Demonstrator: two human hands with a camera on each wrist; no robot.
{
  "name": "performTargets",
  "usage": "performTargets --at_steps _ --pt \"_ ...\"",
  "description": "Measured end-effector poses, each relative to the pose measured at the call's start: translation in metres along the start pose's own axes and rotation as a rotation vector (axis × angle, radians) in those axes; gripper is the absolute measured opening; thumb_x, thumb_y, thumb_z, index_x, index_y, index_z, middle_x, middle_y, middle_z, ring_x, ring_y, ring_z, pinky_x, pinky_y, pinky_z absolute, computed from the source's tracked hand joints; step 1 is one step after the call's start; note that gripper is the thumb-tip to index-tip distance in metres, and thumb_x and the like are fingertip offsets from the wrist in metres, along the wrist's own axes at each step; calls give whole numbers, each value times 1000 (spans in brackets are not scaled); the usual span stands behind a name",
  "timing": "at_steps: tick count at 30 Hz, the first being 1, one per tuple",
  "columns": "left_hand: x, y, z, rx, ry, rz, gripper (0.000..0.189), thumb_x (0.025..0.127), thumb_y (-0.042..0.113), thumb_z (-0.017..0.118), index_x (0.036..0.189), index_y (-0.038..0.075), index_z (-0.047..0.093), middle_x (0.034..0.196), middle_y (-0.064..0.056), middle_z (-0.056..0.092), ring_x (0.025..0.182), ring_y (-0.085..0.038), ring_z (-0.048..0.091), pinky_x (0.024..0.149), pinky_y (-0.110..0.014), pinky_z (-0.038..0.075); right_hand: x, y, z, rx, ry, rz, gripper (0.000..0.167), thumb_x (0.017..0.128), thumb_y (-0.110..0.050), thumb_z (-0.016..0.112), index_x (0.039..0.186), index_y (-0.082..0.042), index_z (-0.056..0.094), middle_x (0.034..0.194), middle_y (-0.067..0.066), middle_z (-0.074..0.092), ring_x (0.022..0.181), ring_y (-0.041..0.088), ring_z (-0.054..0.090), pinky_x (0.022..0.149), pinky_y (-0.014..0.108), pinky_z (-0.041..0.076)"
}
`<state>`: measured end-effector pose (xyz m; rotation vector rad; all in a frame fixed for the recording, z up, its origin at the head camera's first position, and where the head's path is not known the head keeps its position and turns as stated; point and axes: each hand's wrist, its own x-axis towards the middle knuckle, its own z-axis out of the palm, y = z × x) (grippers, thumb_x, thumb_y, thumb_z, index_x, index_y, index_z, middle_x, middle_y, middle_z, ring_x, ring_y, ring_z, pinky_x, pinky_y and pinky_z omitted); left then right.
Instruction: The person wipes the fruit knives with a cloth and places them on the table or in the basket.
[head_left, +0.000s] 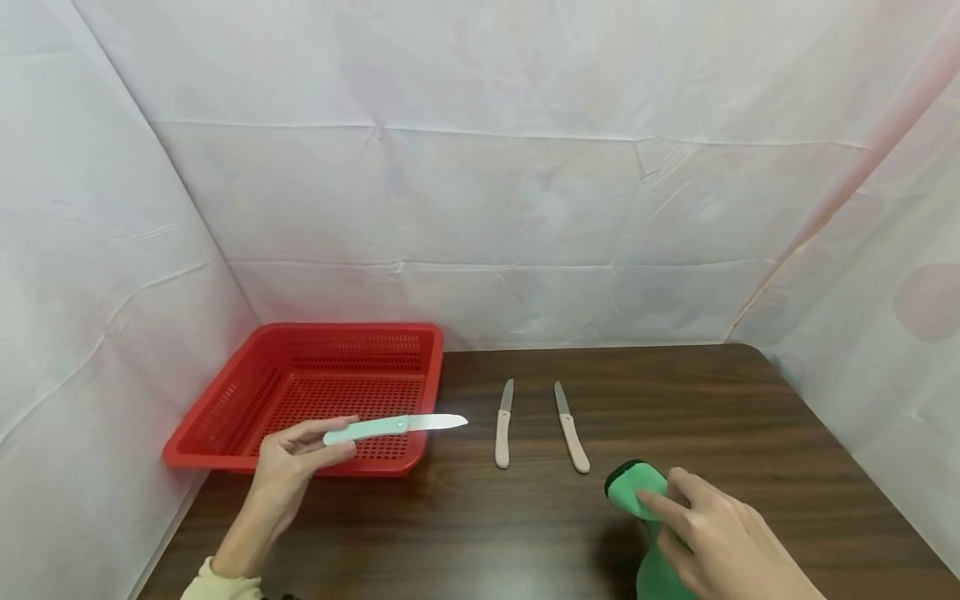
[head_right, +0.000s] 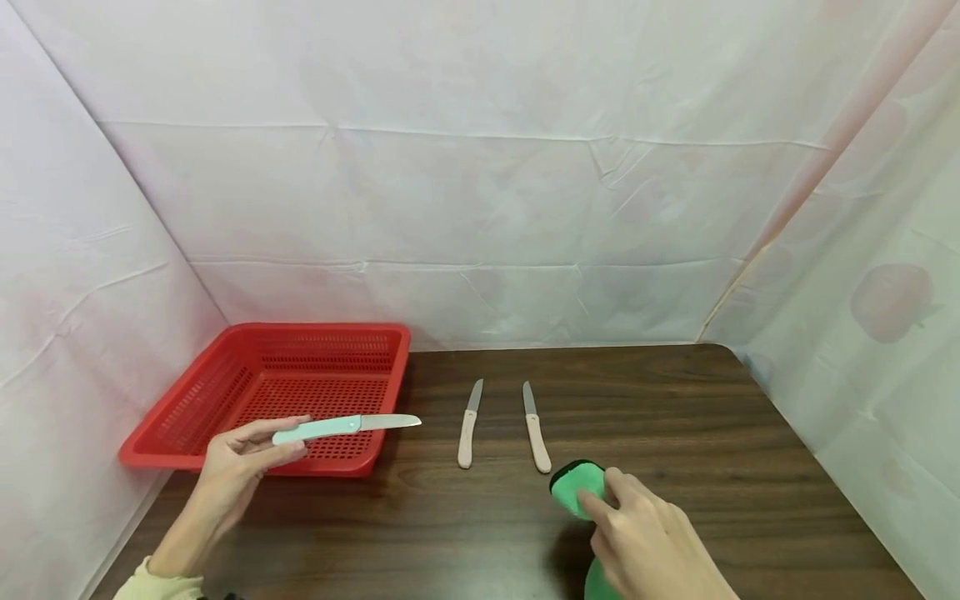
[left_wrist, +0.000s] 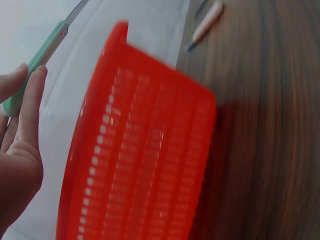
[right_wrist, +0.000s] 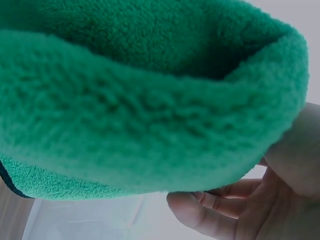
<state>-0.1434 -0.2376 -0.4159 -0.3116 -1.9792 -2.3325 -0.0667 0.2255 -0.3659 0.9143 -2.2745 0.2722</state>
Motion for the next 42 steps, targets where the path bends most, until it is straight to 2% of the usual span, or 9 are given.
performTargets --at_steps 12,16,22,30,33,35,37,40,42 --pt "16 3 -50 265 86 -140 41 82 4 73 119 -7 60 108 -5 70 85 -18 68 73 -37 57 -13 13 -4 -7 -60 29 53 98 -40 19 85 -18 65 78 -11 31 58 -6 19 44 10 17" --pt "24 2 -61 348 79 -178 41 82 12 74 118 -5 62 106 -6 70 85 -18 68 76 -38 56 -16 15 -4 -14 -60 44 54 97 -41 18 84 -18 65 77 -11 30 58 -6 19 44 11 17" --pt "37 6 -82 499 62 -262 48 81 23 76 121 -1 62 103 -8 70 85 -20 68 76 -30 55 -18 16 -4 -26 -49 42 50 97 -38 17 82 -20 62 76 -12 26 58 -5 17 45 11 15" --pt "57 2 -100 557 -6 -372 47 82 18 75 121 -4 60 109 -18 66 90 -25 68 80 -36 55 -19 17 -3 -4 -77 59 53 96 -40 16 84 -20 63 77 -13 26 58 -5 16 44 12 16" --pt "64 -4 -98 585 -25 -378 44 82 14 74 119 -5 61 104 -18 68 89 -27 68 78 -38 56 -21 19 -2 24 -107 69 50 95 -37 21 86 -17 66 77 -14 27 58 -6 17 44 12 18" --pt "67 -9 -97 600 -36 -382 44 80 12 75 118 -5 62 103 -19 68 87 -28 67 77 -40 56 -22 19 -2 48 -131 76 29 92 -27 40 87 -16 67 78 -14 27 57 -7 18 44 13 19" --pt "70 -12 -97 610 -46 -384 43 79 9 76 117 -7 62 103 -21 66 86 -29 67 77 -43 56 -23 20 -2 56 -149 82 14 79 -15 58 88 -16 68 78 -14 27 57 -7 18 44 13 20" --pt "72 -15 -97 644 -41 -390 42 76 5 78 113 -8 63 102 -23 66 81 -27 68 75 -45 56 -23 21 -1 60 -160 84 32 58 -5 69 88 -16 68 78 -14 27 57 -7 18 44 13 20" --pt "72 -17 -97 686 -55 -384 38 74 1 77 109 -9 64 97 -24 66 77 -25 67 72 -44 56 -24 21 -1 59 -162 83 30 59 -6 69 87 -16 68 78 -14 27 57 -7 18 44 13 19"
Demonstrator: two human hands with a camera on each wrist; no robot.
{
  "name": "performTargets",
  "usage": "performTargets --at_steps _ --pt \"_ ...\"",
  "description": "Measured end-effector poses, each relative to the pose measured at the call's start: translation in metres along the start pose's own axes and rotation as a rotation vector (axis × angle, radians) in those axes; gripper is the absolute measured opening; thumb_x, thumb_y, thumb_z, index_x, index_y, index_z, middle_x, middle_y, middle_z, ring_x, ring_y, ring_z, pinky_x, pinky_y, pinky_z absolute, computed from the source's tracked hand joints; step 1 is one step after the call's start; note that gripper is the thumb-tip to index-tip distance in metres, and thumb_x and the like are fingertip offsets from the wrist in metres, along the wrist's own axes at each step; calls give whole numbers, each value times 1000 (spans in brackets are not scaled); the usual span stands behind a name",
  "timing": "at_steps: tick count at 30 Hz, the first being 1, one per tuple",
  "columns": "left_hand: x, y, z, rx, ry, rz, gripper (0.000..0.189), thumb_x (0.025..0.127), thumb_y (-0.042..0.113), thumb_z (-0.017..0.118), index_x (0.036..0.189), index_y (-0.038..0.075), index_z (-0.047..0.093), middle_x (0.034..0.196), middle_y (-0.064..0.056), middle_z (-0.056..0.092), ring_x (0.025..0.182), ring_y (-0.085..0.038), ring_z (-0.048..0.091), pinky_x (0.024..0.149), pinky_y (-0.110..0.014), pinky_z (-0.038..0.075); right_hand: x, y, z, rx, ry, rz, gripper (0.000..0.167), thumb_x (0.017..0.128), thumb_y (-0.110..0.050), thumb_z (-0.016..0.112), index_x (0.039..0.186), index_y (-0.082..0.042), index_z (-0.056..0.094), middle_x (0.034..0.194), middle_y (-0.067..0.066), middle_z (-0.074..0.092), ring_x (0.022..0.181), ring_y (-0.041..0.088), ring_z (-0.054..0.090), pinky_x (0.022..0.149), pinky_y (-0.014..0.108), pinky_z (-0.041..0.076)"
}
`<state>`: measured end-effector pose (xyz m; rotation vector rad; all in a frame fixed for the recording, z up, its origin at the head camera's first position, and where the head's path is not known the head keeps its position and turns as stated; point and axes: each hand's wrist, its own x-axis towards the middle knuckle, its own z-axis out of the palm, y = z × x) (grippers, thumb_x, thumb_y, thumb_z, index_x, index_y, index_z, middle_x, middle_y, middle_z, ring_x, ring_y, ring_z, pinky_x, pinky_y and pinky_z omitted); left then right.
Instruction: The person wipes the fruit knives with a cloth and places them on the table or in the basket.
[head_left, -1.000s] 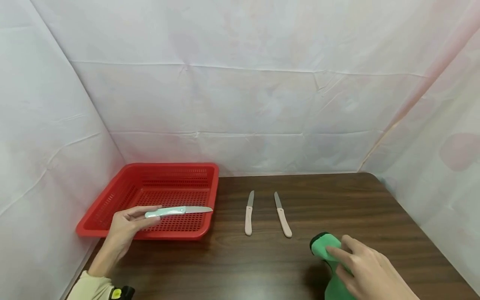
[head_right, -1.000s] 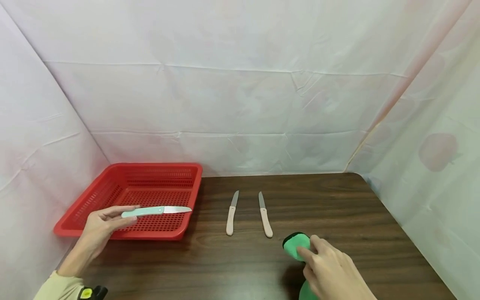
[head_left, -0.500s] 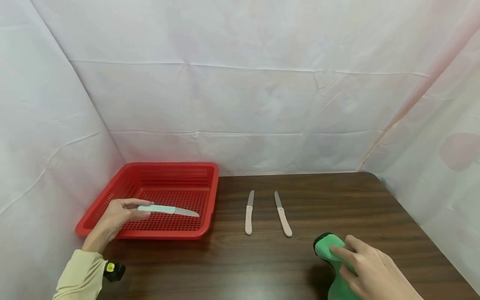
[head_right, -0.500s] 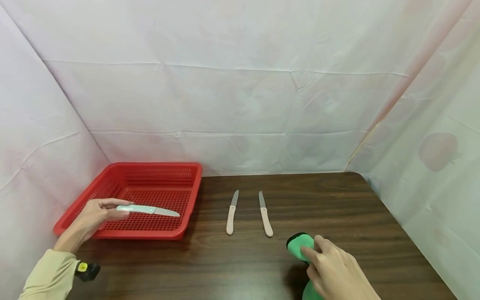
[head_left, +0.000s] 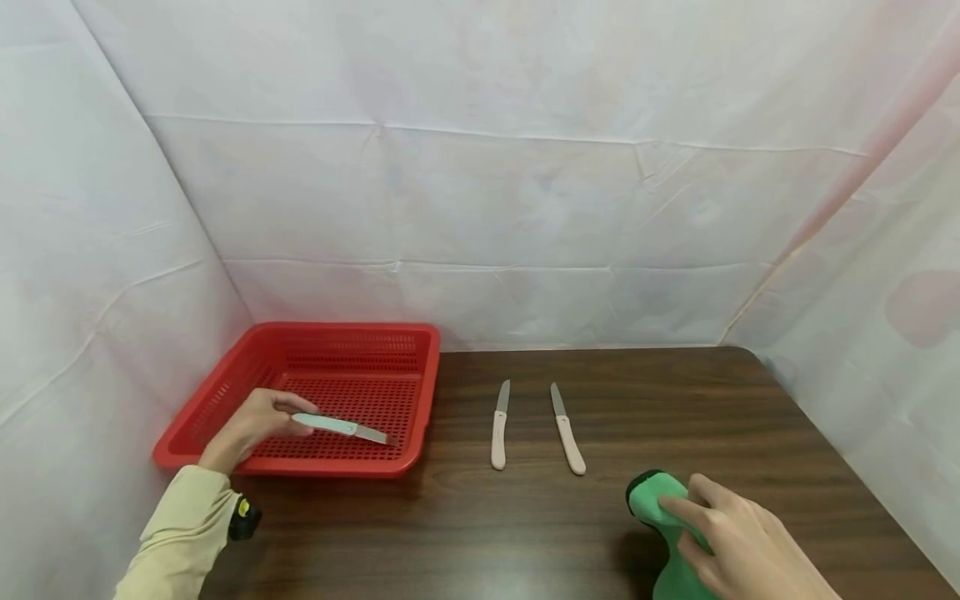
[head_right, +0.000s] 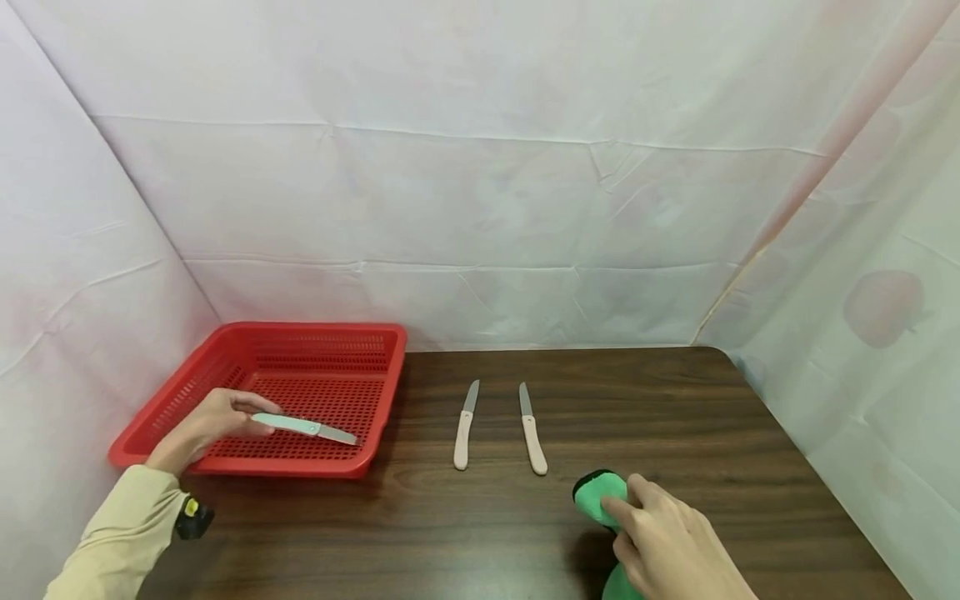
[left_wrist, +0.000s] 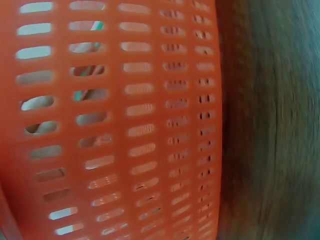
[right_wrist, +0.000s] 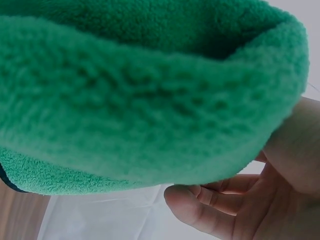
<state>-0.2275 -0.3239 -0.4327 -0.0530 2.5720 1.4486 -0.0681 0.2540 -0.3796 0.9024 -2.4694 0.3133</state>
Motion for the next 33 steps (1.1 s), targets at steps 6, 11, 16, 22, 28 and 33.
performTargets --at_steps 6,11,16,22,28,33 --pt "4 5 9 348 12 51 23 69 -7 76 91 -6 70 81 -18 68 67 -20 60 58 -36 53 0 0 0 -11 -22 23 37 52 -1 74 86 -15 69 78 -14 27 57 -6 18 45 14 20" --pt "7 6 16 459 6 45 14 74 -13 64 85 -5 67 73 -12 64 60 -21 62 54 -34 52 0 -1 0 -17 -42 34 13 74 -11 72 86 -14 70 77 -13 28 57 -6 18 45 15 20" --pt "2 10 15 522 9 41 23 76 -10 61 97 -5 66 86 -19 65 65 -22 61 54 -36 50 -1 0 -2 -8 -35 35 26 63 -5 73 87 -14 70 78 -14 28 57 -6 19 44 14 20" --pt "-8 23 27 415 230 235 27 83 0 65 110 1 65 104 -24 64 55 -20 49 46 -30 41 -2 3 -7 7 6 56 41 52 0 71 90 -13 70 78 -15 27 56 -7 19 44 13 20" --pt "-30 50 59 270 387 406 26 83 6 71 108 10 67 99 -13 69 77 -24 65 54 -27 50 -2 6 -12 -20 -25 121 43 51 2 78 92 -11 72 79 -15 30 56 -7 21 44 15 22" --pt "-45 71 87 124 395 412 27 82 10 74 107 16 67 96 -7 70 78 -18 67 60 -23 54 -2 8 -13 -15 -39 140 43 52 2 80 93 -8 72 81 -13 37 56 -8 23 43 15 23"
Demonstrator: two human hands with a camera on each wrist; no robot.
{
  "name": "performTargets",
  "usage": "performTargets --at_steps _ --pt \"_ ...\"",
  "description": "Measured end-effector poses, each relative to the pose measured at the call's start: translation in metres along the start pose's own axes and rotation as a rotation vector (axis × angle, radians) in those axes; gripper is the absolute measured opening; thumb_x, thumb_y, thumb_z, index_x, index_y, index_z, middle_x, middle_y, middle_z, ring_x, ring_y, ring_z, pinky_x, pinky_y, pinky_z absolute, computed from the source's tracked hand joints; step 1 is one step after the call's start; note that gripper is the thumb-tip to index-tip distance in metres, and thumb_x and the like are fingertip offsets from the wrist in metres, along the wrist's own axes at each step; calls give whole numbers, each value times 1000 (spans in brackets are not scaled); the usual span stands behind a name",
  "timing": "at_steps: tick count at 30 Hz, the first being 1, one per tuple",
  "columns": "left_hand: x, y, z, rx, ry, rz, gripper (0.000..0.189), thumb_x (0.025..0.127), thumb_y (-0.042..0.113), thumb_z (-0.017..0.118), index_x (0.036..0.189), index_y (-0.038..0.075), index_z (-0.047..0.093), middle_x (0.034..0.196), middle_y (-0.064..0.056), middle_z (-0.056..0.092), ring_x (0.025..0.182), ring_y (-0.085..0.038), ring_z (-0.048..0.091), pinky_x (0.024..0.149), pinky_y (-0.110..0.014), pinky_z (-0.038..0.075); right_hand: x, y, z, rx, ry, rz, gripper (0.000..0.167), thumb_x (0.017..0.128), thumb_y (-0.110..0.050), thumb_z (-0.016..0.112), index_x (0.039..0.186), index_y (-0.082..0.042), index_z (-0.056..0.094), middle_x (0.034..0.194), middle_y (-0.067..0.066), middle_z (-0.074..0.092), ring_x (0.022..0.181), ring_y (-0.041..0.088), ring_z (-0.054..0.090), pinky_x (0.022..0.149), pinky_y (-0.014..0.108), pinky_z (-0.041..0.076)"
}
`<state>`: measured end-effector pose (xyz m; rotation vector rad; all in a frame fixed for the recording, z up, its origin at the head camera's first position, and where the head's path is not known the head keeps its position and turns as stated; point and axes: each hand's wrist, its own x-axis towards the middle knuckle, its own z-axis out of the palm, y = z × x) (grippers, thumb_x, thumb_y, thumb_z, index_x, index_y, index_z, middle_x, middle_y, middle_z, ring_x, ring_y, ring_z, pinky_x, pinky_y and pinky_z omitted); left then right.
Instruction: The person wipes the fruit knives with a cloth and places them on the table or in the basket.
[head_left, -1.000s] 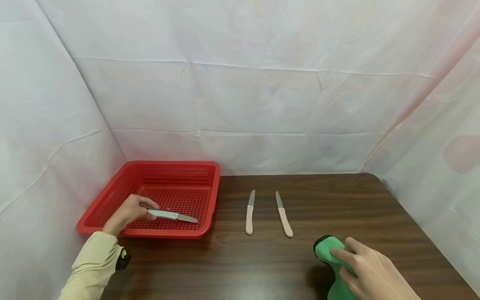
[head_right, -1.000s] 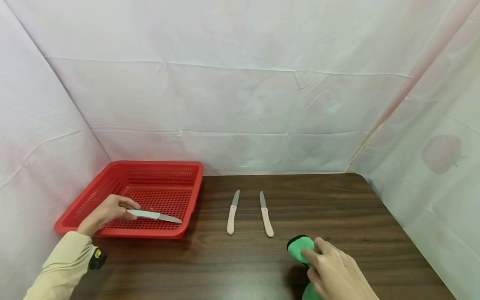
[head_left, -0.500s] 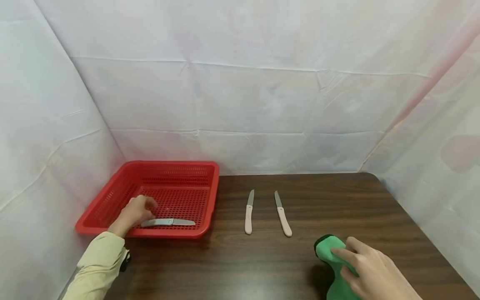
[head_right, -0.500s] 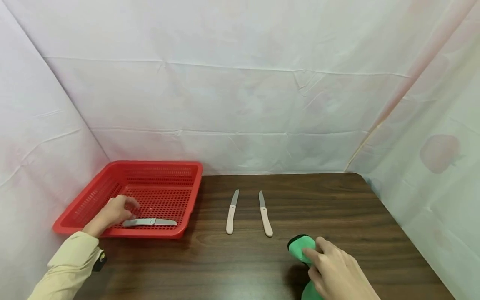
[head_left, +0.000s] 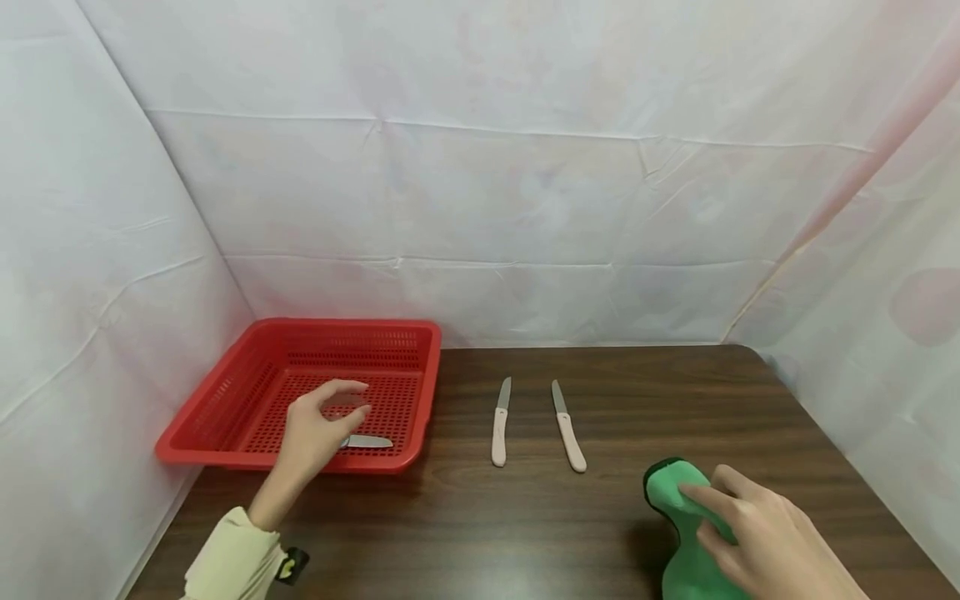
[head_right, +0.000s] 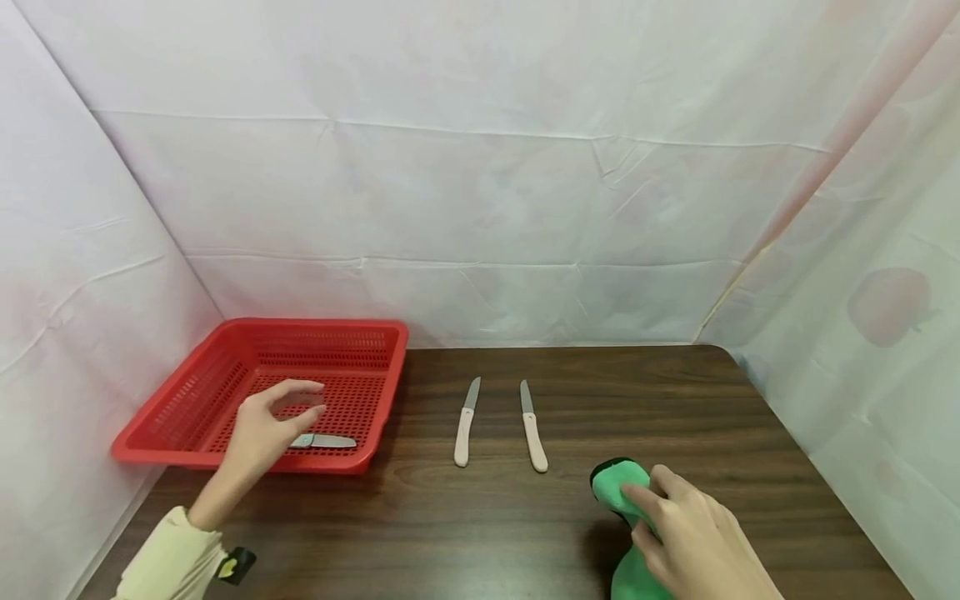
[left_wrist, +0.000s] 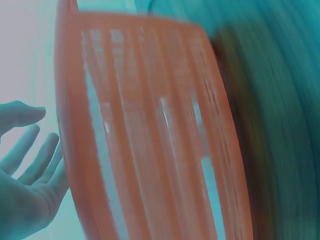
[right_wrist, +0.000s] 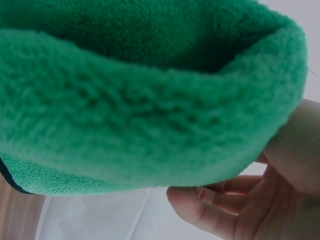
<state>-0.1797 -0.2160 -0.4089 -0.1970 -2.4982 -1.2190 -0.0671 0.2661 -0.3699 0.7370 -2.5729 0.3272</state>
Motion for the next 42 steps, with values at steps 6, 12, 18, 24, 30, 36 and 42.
performTargets --at_steps 6,12,18,24,30,36,42 --pt "-9 23 26 -158 20 -47 27 78 9 77 102 17 69 90 -7 71 68 -15 67 54 -26 54 0 4 -1 -2 20 -23 39 56 -1 76 94 -8 71 82 -12 41 57 -8 24 43 15 23" --pt "-14 38 50 -188 48 -35 29 73 7 81 99 15 70 85 -5 71 67 -10 66 52 -25 53 -1 8 -2 11 32 -36 24 89 -28 60 95 -8 71 83 -12 41 57 -9 24 43 15 23" --pt "-16 55 72 -157 92 53 30 69 7 82 96 14 70 83 -2 69 73 -12 65 54 -23 52 -2 10 -1 18 7 -24 46 96 -44 43 96 -8 72 82 -13 40 57 -9 23 43 15 23" --pt "-17 68 97 -139 69 83 33 65 6 83 93 17 70 80 4 69 71 -12 65 62 -29 49 -2 10 0 12 18 -33 30 92 -33 56 95 -7 72 82 -13 39 56 -8 23 44 15 23" --pt "-19 70 119 -148 34 77 31 66 4 82 93 15 70 78 0 69 70 -18 66 67 -38 51 -2 10 1 8 26 -35 46 96 -43 42 95 -7 72 81 -12 39 57 -8 23 44 15 23" --pt "-17 66 142 -125 -34 -13 29 68 7 83 93 12 70 81 0 69 67 -14 65 51 -22 47 -4 10 1 -3 40 -30 54 97 -47 34 94 -8 72 81 -12 39 56 -8 22 44 15 22" --pt "-10 57 163 -94 -110 -113 32 66 8 83 94 7 69 78 -7 69 62 -11 61 49 -23 48 -4 11 6 10 43 -33 44 95 -45 46 95 -9 71 82 -12 40 56 -8 22 44 16 22"
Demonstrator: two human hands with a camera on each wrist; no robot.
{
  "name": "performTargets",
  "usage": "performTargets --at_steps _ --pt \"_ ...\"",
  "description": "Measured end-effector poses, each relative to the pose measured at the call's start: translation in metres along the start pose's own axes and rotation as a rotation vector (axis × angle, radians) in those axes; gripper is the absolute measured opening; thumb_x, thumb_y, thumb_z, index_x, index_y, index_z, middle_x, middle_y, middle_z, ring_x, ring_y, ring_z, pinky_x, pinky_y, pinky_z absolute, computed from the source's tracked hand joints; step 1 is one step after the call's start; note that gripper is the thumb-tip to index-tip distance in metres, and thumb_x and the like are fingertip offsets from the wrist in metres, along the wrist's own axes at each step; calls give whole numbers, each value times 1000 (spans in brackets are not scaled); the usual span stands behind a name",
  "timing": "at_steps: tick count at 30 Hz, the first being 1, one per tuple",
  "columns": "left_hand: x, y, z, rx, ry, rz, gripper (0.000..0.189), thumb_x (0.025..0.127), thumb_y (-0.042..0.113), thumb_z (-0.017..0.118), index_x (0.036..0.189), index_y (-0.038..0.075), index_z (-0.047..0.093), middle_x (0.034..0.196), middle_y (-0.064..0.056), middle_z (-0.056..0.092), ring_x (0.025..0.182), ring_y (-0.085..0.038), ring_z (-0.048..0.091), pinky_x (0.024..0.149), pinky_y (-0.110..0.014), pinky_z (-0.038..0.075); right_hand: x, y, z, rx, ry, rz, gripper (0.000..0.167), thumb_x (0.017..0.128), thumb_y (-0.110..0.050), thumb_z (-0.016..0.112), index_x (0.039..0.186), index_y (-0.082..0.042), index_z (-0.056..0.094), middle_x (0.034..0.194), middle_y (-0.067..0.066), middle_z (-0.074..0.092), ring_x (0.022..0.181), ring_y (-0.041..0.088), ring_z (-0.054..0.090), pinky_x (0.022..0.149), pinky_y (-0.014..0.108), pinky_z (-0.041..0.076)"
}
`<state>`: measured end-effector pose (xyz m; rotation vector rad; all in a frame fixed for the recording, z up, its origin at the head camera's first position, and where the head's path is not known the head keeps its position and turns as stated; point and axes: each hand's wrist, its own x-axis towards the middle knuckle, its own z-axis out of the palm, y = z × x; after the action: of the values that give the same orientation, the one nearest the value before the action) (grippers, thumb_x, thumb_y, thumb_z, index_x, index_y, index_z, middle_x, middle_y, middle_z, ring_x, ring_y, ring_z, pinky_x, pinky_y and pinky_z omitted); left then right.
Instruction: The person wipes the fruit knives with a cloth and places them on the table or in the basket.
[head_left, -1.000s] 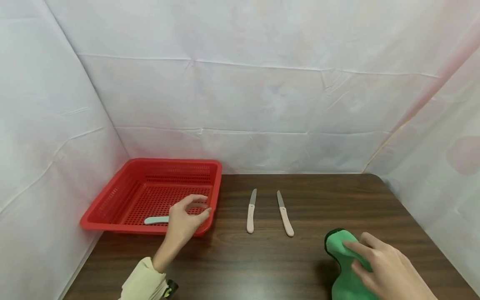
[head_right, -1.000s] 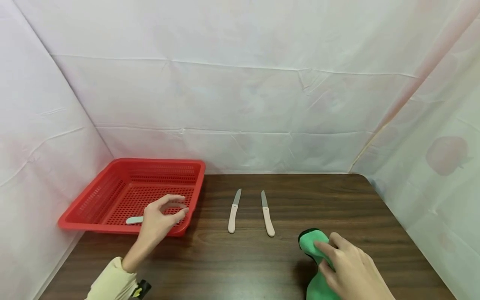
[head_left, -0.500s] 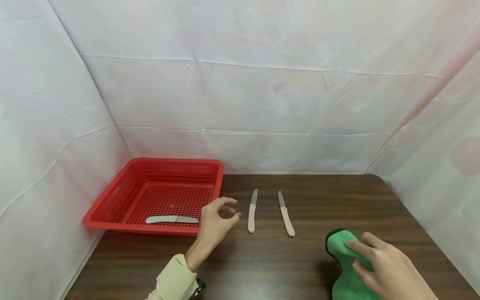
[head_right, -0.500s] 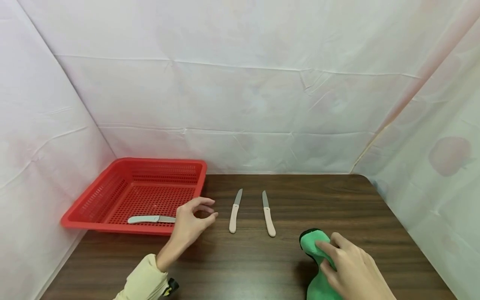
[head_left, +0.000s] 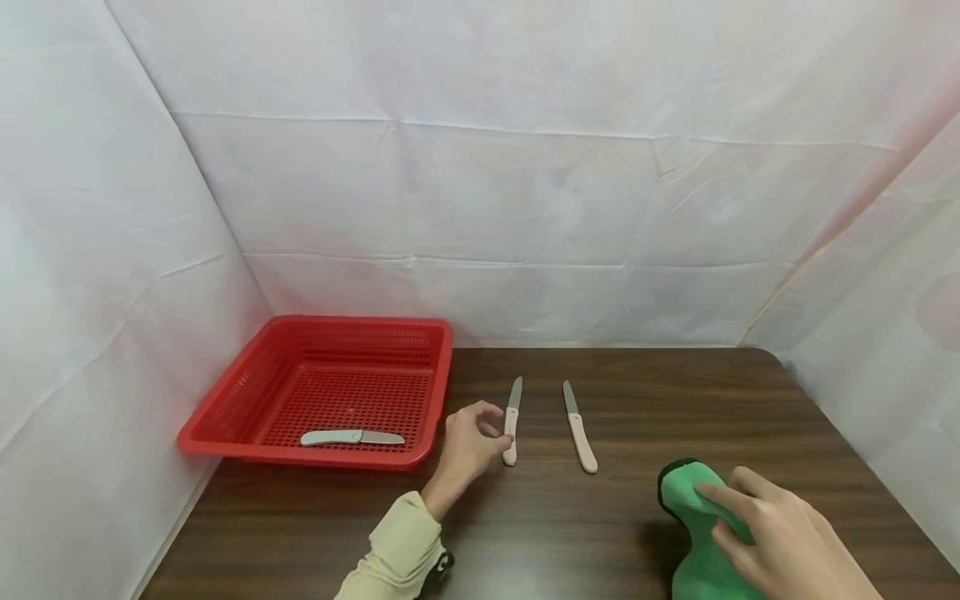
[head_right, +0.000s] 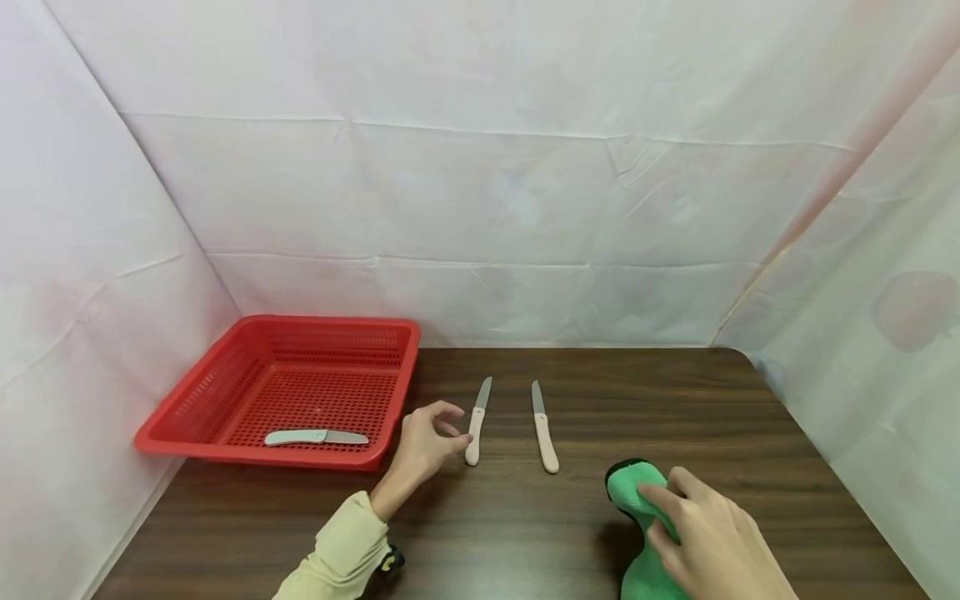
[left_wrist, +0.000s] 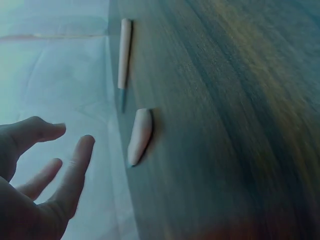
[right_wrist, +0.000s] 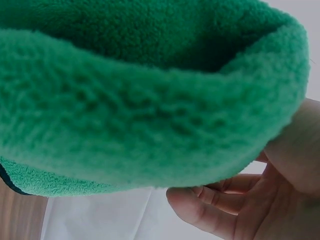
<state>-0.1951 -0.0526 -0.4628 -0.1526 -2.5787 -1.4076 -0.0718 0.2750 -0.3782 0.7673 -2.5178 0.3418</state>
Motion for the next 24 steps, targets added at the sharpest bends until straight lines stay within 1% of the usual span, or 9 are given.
performTargets --at_steps 2,3,5,7,10,14,17,21,24 --pt "4 -2 7 12 -23 -17 34 65 7 83 94 3 68 75 -11 68 60 -11 60 49 -24 48 1 0 0 -1 -11 7 23 86 -30 66 95 -9 72 82 -12 39 56 -8 22 44 16 22" --pt "5 -2 10 19 -32 -23 35 64 6 83 95 1 67 74 -11 67 59 -10 58 51 -25 48 1 -1 1 -1 -14 8 20 82 -24 71 95 -9 72 81 -12 39 56 -8 22 44 16 22" --pt "7 -4 16 27 -48 -28 39 62 5 84 95 -2 66 77 -14 66 63 -13 57 55 -27 49 1 -2 2 0 -27 16 28 67 -10 77 95 -9 72 81 -13 37 56 -8 22 44 16 22" --pt "9 -6 23 38 -59 -37 43 60 4 86 96 -4 65 82 -15 65 69 -16 56 61 -29 50 2 -2 3 4 -29 20 30 64 -7 77 94 -9 72 80 -14 35 56 -8 22 44 15 22" --pt "12 -9 31 76 -59 -42 50 55 4 90 96 -5 64 85 -16 62 75 -20 55 67 -32 50 3 -3 4 10 -16 14 27 68 -9 75 94 -9 72 80 -15 35 56 -8 21 44 15 22" --pt "16 -13 39 99 -64 -64 52 52 5 91 94 -5 62 80 -14 61 71 -20 56 64 -30 51 2 -3 5 4 2 19 32 62 -6 74 93 -9 72 80 -15 35 56 -8 22 44 16 21" --pt "17 -16 39 135 -50 -95 46 53 4 90 89 -3 62 72 -9 60 63 -18 55 59 -28 51 1 -3 5 5 13 13 33 60 -6 73 93 -9 72 81 -15 36 57 -8 22 45 16 22" --pt "17 -18 33 216 -1 -119 35 55 3 88 81 -1 64 65 -5 58 58 -19 52 55 -30 48 -1 -3 6 -1 11 12 29 64 -9 72 92 -9 72 81 -15 36 58 -8 23 46 16 22" --pt "18 -20 31 256 28 -138 30 56 6 86 78 2 67 64 -3 58 57 -19 52 54 -32 46 -2 -2 5 -15 -2 35 33 59 -6 75 92 -9 73 81 -15 37 57 -8 22 45 17 22"
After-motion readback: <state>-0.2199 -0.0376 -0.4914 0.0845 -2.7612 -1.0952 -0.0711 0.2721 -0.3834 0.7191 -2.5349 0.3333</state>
